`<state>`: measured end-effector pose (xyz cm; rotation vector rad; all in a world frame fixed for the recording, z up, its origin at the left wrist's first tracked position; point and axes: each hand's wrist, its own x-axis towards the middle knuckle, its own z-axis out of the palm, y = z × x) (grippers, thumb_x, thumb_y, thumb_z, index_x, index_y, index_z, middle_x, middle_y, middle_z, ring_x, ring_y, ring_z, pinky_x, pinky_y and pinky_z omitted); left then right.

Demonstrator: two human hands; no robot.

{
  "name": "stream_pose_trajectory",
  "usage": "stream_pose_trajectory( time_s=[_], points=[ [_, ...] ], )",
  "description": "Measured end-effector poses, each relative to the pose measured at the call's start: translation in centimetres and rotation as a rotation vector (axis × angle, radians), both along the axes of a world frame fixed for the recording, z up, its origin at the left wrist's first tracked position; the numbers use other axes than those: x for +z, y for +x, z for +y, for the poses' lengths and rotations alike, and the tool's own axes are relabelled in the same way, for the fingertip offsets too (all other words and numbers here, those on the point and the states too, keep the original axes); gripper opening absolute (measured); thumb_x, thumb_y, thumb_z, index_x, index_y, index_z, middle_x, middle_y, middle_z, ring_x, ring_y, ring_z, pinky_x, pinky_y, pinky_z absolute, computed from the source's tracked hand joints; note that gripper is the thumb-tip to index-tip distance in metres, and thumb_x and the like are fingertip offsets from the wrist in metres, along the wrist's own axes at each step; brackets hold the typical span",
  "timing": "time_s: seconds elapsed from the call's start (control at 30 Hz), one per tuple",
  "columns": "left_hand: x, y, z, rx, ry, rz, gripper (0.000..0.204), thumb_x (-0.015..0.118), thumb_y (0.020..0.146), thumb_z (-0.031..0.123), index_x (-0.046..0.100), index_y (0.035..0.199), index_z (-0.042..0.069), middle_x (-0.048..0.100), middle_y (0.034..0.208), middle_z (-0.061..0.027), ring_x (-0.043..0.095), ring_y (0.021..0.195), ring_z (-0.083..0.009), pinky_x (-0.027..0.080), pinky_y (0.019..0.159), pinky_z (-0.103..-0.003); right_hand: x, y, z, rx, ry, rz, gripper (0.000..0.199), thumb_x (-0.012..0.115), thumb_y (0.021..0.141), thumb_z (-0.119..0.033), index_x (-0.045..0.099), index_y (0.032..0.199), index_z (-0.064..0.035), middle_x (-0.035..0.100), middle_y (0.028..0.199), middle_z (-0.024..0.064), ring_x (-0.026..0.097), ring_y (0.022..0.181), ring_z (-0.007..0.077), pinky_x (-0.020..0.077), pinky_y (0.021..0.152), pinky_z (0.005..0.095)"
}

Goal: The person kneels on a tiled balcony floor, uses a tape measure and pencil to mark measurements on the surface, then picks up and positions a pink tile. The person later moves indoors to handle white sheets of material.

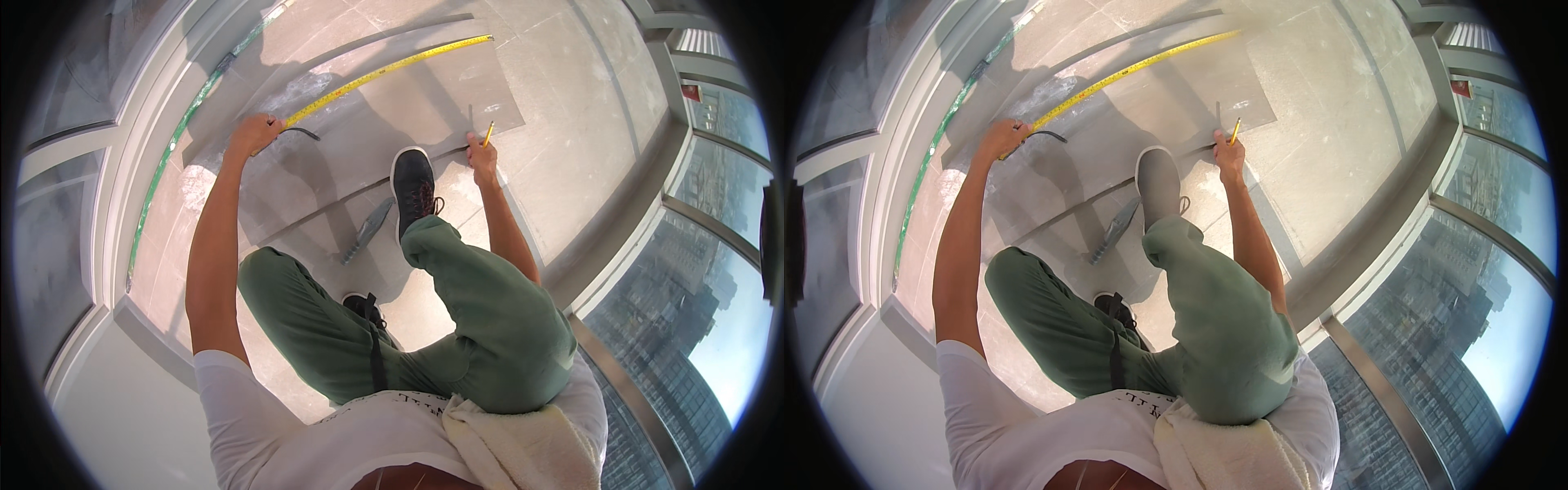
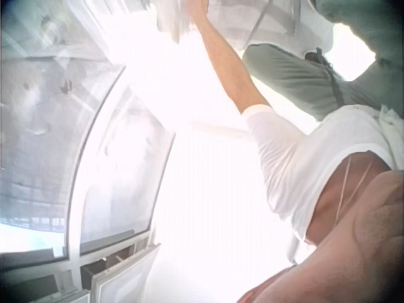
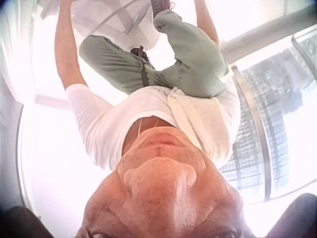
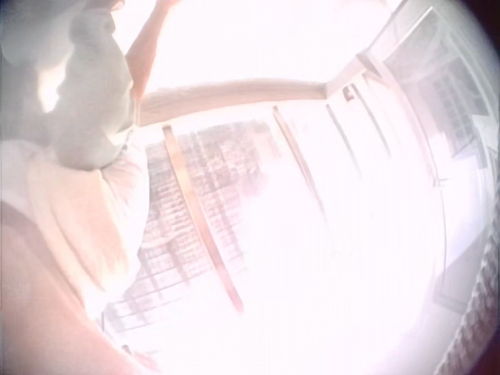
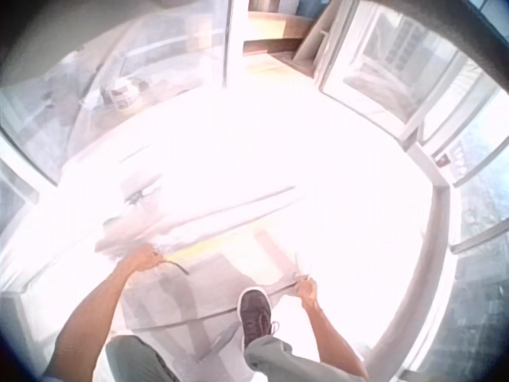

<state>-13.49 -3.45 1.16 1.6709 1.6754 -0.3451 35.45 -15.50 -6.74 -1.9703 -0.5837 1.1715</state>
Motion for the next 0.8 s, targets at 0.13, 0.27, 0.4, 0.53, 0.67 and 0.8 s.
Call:
stream_pose_trajectory(
  time_s=[0.13,0.27,0.4,0.53,0.67,0.8],
  points=[
    [-0.3,-0.6,1.9,0.007,0.061,0.058,0.046,0.054,0.089,0.048,0.070,0.090,0.004,0.066,0.076,-0.0119,0.063,0.072,-0.0257,0.047,0.068,-0.038,0.5,0.0,0.1,0.032,-0.028,-0.024,0.035,0.068,0.087,-0.034,0.053,0.073,-0.0050,0.051,0.054,0.0015,0.044,0.046,0.0088,0.0337,0.042,0.0252],
    [-0.7,-1.0,2.6,-0.021,0.107,0.078,0.046,0.054,0.089,0.048,0.070,0.090,0.005,0.066,0.081,-0.0154,0.064,0.077,-0.0308,0.048,0.070,-0.041,0.9,0.7,0.4,0.139,-0.110,-0.103,0.037,0.064,0.089,-0.036,0.055,0.073,-0.0034,0.051,0.054,0.0026,0.046,0.046,0.0102,0.0355,0.043,0.0265],
    [-1.2,-1.1,2.8,-0.010,0.094,0.133,0.045,0.053,0.088,0.049,0.071,0.099,0.010,0.068,0.095,-0.0174,0.064,0.090,-0.0354,0.050,0.079,-0.045,3.2,3.5,1.0,0.460,-0.291,-0.228,0.047,0.053,0.093,-0.044,0.061,0.078,-0.0001,0.056,0.056,0.0049,0.050,0.047,0.0148,0.0406,0.045,0.0287],
    [-1.5,-0.5,3.2,0.083,0.043,0.233,0.045,0.053,0.087,0.050,0.071,0.105,0.013,0.068,0.103,-0.0145,0.065,0.095,-0.0341,0.050,0.083,-0.045,9.6,3.4,5.6,0.598,-0.251,-0.244,0.062,0.036,0.095,-0.054,0.065,0.083,0.0002,0.061,0.062,0.0071,0.057,0.056,0.0179,0.0462,0.056,0.0296],
    [-1.6,0.0,3.8,0.086,0.021,0.275,0.042,0.053,0.084,0.045,0.070,0.106,0.013,0.068,0.106,-0.0140,0.065,0.097,-0.0336,0.050,0.086,-0.045,13.1,-2.9,13.7,0.695,0.021,-0.028,0.064,0.029,0.097,-0.058,0.061,0.079,-0.0047,0.052,0.064,0.0024,0.049,0.060,0.0133,0.0417,0.058,0.0274],
    [-1.8,-0.2,4.4,0.112,0.014,0.245,0.040,0.053,0.082,0.040,0.071,0.101,0.009,0.069,0.101,-0.0158,0.066,0.094,-0.0338,0.051,0.083,-0.045,9.2,-13.8,19.3,0.886,0.246,0.108,0.038,0.042,0.099,-0.039,0.056,0.087,-0.0054,0.050,0.070,0.0011,0.045,0.065,0.0087,0.0392,0.059,0.0244]
  ],
)
